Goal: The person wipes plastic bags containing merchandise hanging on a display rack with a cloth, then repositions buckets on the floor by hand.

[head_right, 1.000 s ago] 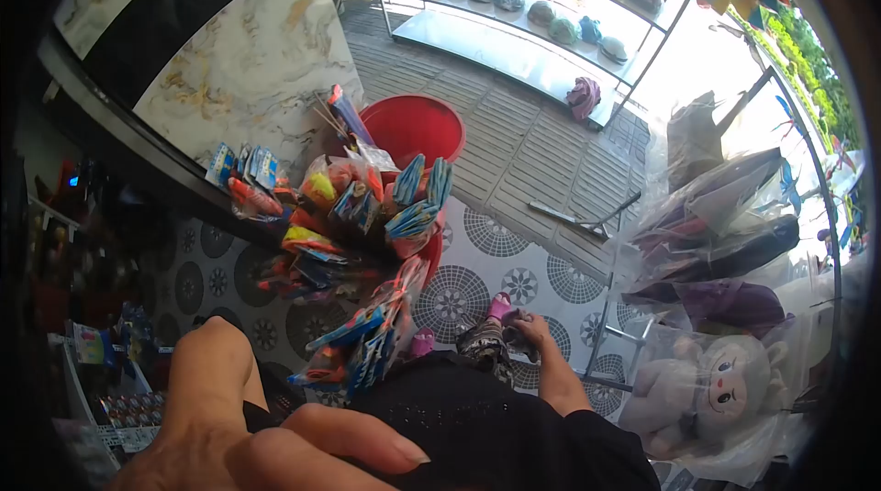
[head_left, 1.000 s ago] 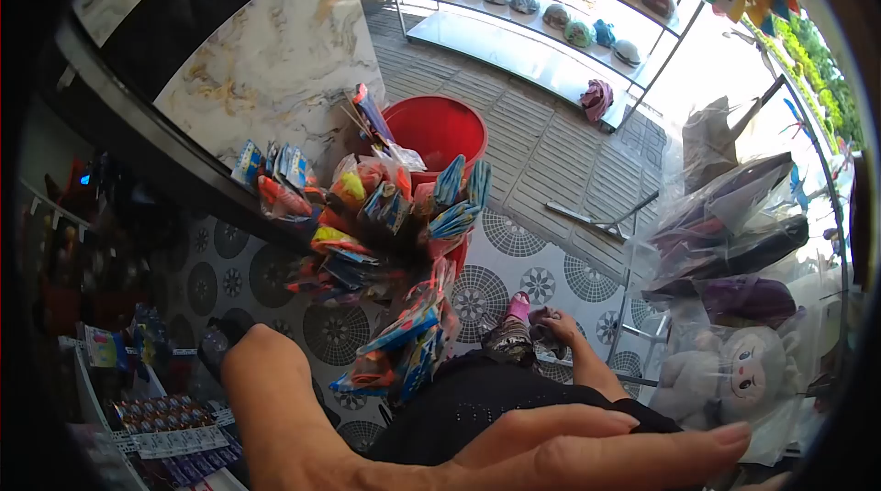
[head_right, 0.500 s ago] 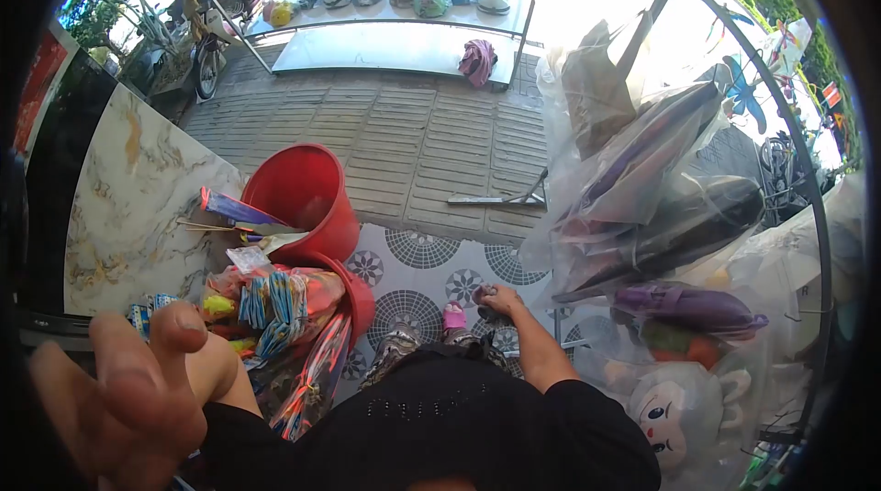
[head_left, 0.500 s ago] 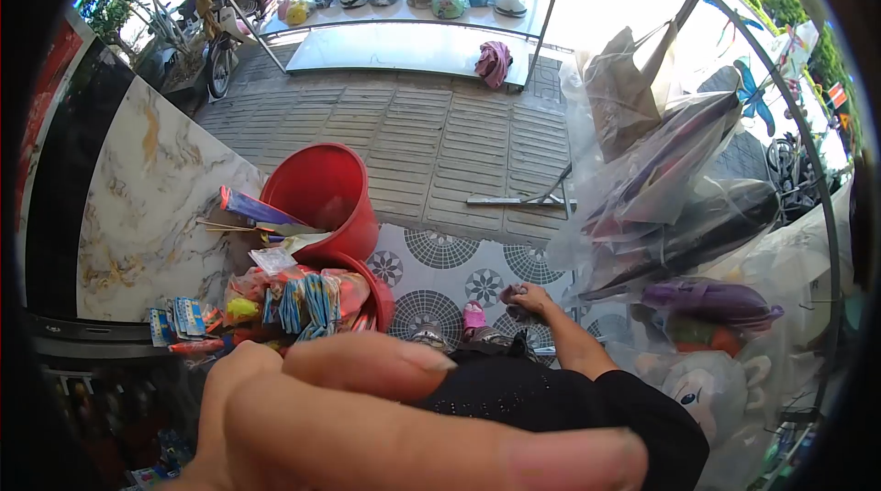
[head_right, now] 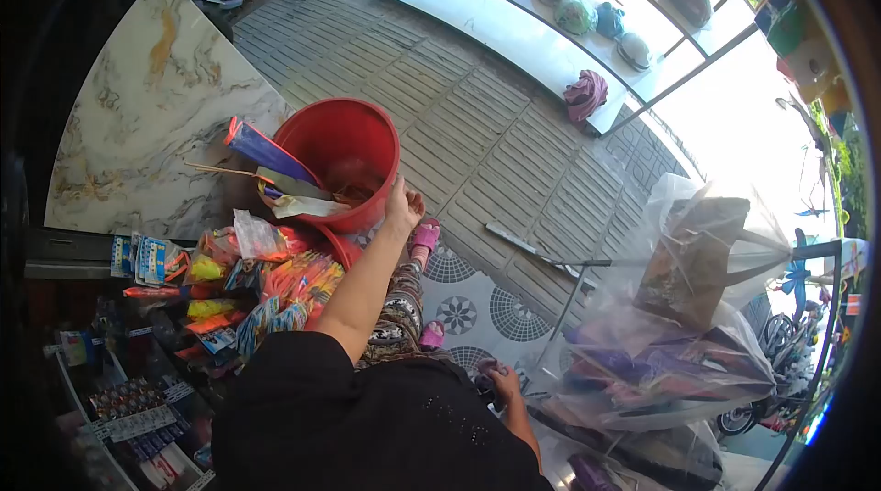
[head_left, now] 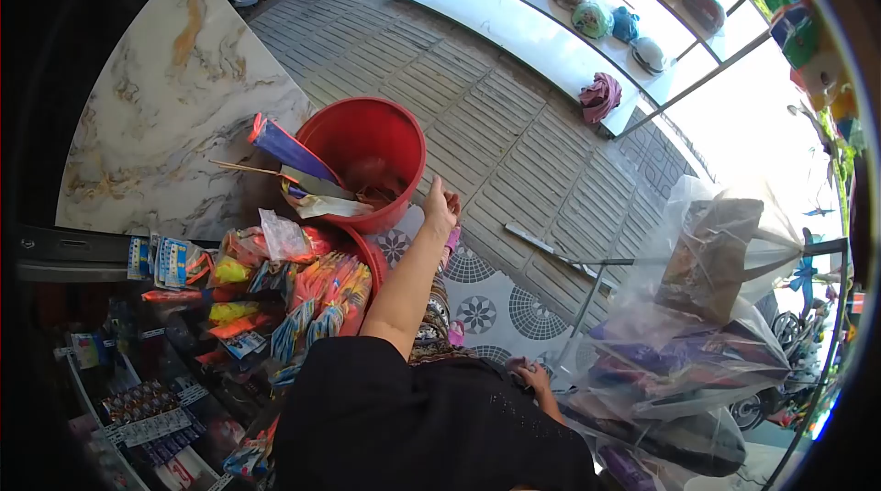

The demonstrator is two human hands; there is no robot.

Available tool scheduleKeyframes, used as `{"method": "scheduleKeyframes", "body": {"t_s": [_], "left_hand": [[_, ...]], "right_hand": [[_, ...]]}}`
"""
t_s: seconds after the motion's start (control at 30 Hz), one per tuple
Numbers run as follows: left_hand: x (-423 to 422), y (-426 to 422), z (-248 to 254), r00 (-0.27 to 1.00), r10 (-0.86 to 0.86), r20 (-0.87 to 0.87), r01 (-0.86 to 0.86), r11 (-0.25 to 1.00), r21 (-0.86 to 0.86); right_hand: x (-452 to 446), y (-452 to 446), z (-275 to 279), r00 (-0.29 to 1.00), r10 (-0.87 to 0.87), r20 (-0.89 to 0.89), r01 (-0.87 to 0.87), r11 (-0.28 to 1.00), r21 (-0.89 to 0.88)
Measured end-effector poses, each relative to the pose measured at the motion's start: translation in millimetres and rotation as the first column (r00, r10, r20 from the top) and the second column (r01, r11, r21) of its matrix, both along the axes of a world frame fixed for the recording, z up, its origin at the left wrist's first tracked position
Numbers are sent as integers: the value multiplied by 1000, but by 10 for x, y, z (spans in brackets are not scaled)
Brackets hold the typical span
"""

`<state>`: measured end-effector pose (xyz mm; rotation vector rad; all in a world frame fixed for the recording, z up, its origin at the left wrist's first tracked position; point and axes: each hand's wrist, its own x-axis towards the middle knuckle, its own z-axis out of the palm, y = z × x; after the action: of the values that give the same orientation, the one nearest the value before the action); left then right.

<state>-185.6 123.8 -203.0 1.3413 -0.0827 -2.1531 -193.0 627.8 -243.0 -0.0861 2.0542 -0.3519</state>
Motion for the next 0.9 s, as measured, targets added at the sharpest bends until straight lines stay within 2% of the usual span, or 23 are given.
{"method": "scheduleKeyframes", "body": {"t_s": [0.03,0.1,0.17,0.2,0.27,0.3,0.33,0.37,0.4,0.47,0.5,0.53,0.63,0.77,0.9], "left_hand": [[28,-81,-411,985,33,168,-45,997,69],[232,-263,-1078,959,81,273,-152,957,249],[474,-455,-1640,936,87,341,-218,905,365],[531,-555,-1676,899,114,423,-290,879,379],[620,-777,-1630,803,145,578,-426,819,386],[751,-824,-1835,849,197,491,-418,819,394],[917,-850,-2056,883,245,400,-409,821,399],[1013,-838,-2232,907,291,305,-400,825,401],[1016,-849,-2307,846,422,326,-529,738,418],[985,-737,-2614,772,566,290,-628,750,206],[997,-644,-2712,732,630,258,-668,739,91],[1014,-583,-2695,719,645,260,-686,717,120],[1001,-621,-2565,706,672,226,-707,686,172],[992,-644,-2436,738,641,211,-675,712,193],[1304,-627,-2572,786,569,241,-614,765,196]], "right_hand": [[-61,149,-250,1000,5,-8,-5,1000,9],[-223,-281,283,987,-113,117,120,992,-48],[-338,-55,-266,989,-92,118,97,995,-32],[-429,40,-460,989,-83,125,86,996,-18],[-744,-838,-68,984,121,130,-131,989,66],[-852,-1217,128,966,217,144,-233,966,111],[-946,-1284,-110,950,293,104,-303,949,87],[-1044,-1598,-66,953,280,112,-287,957,47],[-1149,-2068,-40,957,264,121,-267,964,6],[-1278,-2510,-291,967,40,252,-4,990,-142],[-1356,-2964,-181,959,17,284,31,986,-163],[-1434,-3427,-26,949,-4,314,67,979,-191],[-1561,-3982,-60,946,16,322,92,944,-317],[-1732,-4032,-189,950,113,291,-6,939,-343],[-1862,-3572,-379,948,98,304,-20,969,-248]]}}
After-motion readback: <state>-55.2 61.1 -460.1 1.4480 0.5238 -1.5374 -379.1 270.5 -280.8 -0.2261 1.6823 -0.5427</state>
